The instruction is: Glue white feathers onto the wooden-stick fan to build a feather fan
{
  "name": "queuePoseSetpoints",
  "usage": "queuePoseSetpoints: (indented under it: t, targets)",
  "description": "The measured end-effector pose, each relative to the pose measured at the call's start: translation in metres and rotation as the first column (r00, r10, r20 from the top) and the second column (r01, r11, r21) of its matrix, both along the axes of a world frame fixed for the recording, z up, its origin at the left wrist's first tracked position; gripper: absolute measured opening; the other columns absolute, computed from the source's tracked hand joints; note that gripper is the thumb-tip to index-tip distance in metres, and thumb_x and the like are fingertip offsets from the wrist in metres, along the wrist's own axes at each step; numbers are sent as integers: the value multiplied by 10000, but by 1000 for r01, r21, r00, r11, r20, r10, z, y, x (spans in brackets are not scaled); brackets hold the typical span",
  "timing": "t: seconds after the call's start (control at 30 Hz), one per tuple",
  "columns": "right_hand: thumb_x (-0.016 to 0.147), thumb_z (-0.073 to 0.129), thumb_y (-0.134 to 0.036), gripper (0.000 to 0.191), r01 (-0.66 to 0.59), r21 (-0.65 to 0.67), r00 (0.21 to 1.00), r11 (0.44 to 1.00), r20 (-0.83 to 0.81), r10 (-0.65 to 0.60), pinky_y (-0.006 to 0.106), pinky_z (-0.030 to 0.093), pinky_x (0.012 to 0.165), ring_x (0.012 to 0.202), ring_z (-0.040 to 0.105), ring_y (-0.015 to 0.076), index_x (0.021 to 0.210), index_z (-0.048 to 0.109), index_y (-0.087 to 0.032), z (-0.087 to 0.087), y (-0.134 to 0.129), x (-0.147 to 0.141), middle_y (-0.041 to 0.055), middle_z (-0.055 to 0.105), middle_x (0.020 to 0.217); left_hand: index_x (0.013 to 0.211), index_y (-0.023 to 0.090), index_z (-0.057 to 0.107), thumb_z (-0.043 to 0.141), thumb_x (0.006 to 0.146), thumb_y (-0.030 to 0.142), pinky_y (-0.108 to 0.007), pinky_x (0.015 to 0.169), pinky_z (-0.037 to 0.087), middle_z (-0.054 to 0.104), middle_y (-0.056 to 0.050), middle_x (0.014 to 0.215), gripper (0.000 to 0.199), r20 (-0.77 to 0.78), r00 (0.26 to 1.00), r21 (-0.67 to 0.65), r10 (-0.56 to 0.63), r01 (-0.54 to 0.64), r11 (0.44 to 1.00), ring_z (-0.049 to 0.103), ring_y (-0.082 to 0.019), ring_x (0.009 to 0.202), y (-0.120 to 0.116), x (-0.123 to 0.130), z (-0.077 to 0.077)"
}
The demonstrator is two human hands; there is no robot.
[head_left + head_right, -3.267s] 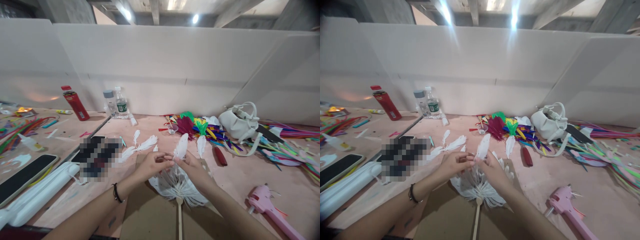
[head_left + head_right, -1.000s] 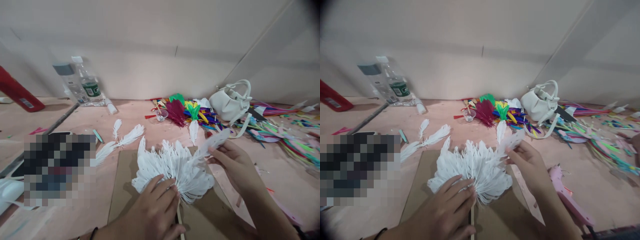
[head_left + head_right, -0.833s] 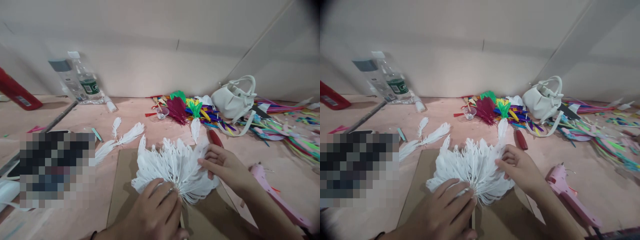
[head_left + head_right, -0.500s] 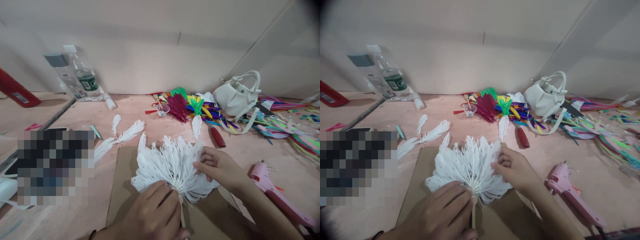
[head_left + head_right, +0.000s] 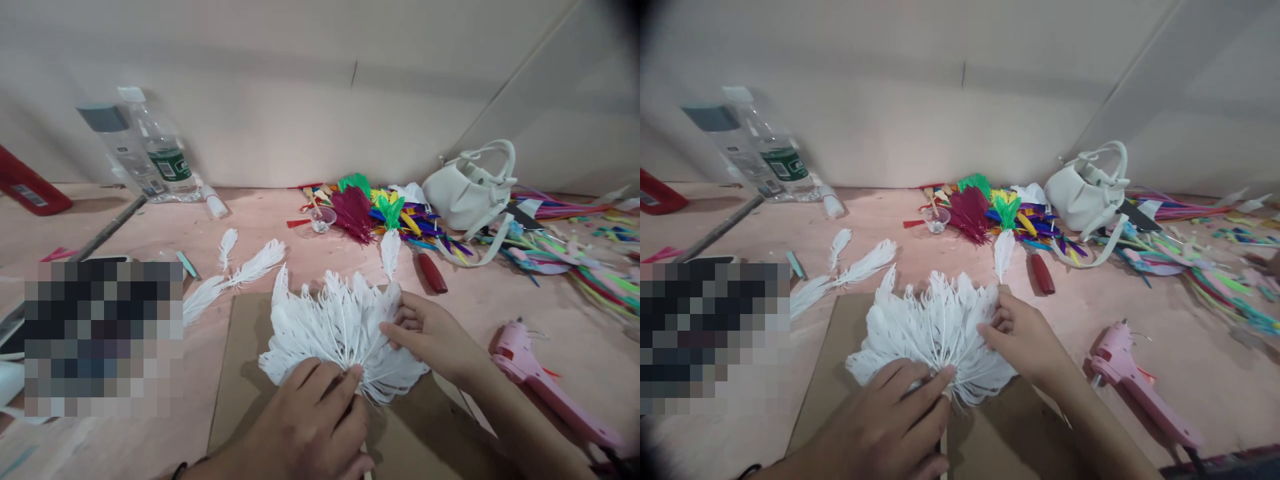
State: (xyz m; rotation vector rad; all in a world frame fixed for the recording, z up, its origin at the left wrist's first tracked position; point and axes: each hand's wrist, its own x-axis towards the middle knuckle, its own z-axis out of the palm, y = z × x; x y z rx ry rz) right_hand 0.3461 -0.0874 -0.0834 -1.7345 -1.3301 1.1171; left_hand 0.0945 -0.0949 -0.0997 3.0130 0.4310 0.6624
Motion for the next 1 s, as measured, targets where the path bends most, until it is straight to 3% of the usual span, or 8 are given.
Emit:
queuePoseSetpoints:
  t: [0.1, 0.23, 0.43, 0.53, 0.67, 1.0]
  targets:
    - [749, 699, -380, 240, -17, 35, 999, 999, -40, 18, 260, 451, 538, 610, 570, 140, 830, 538, -223, -1, 2, 1, -21, 617, 697, 1076, 145, 672, 703, 902, 446, -413, 908, 451, 677, -109, 1330, 348, 12, 1000, -64, 0, 1, 998, 593, -273, 1062, 1, 0, 1]
    - [809, 643, -390, 187, 22, 18, 996, 1000, -85, -21, 249, 373, 491, 550, 508, 125, 837, 552, -229, -4, 6, 6, -39, 574, 660, 1120, 145, 662, 688, 919, 463, -427, 945, 414, 676, -87, 1342, 377, 17, 1000, -113, 13, -11, 994, 581, -277, 1083, 3, 0, 0]
    - [811, 653, -399, 216, 137, 216, 973, 967, 153, -172, 334, 478, 663, 767, 648, 213, 935, 624, -225, -17, 12, 17, 31, 681, 847, 1154, 163, 663, 662, 936, 461, -453, 1025, 343, 692, -60, 1338, 369, 90, 995, -129, 36, -24, 991, 579, -282, 1145, 3, 0, -2]
    - [813, 661, -409, 274, 153, 281, 935, 947, 269, -231, 356, 486, 663, 742, 646, 214, 1019, 642, -229, -18, 13, 19, 43, 699, 920, 1151, 170, 661, 664, 938, 454, -460, 1029, 332, 689, -57, 1345, 355, 73, 997, -142, 37, -26, 990, 586, -281, 1140, 2, -2, 1]
    - [839, 649, -431, 280, 201, 327, 917, 923, 270, -295, 364, 495, 650, 698, 611, 205, 1035, 666, -232, -13, 13, 20, 55, 696, 930, 1159, 170, 653, 658, 944, 455, -465, 1029, 316, 682, -52, 1359, 356, 52, 997, -174, 49, -40, 984, 572, -289, 1153, 1, -2, 4]
    - [847, 588, -425, 233, 52, 336, 954, 941, 261, -146, 420, 498, 791, 875, 618, 250, 895, 698, -225, -18, 16, 22, 99, 657, 1020, 1200, 175, 636, 709, 904, 403, -488, 986, 364, 690, -54, 1340, 381, 9, 999, -298, 54, -49, 953, 546, -318, 1146, 2, -2, 12]
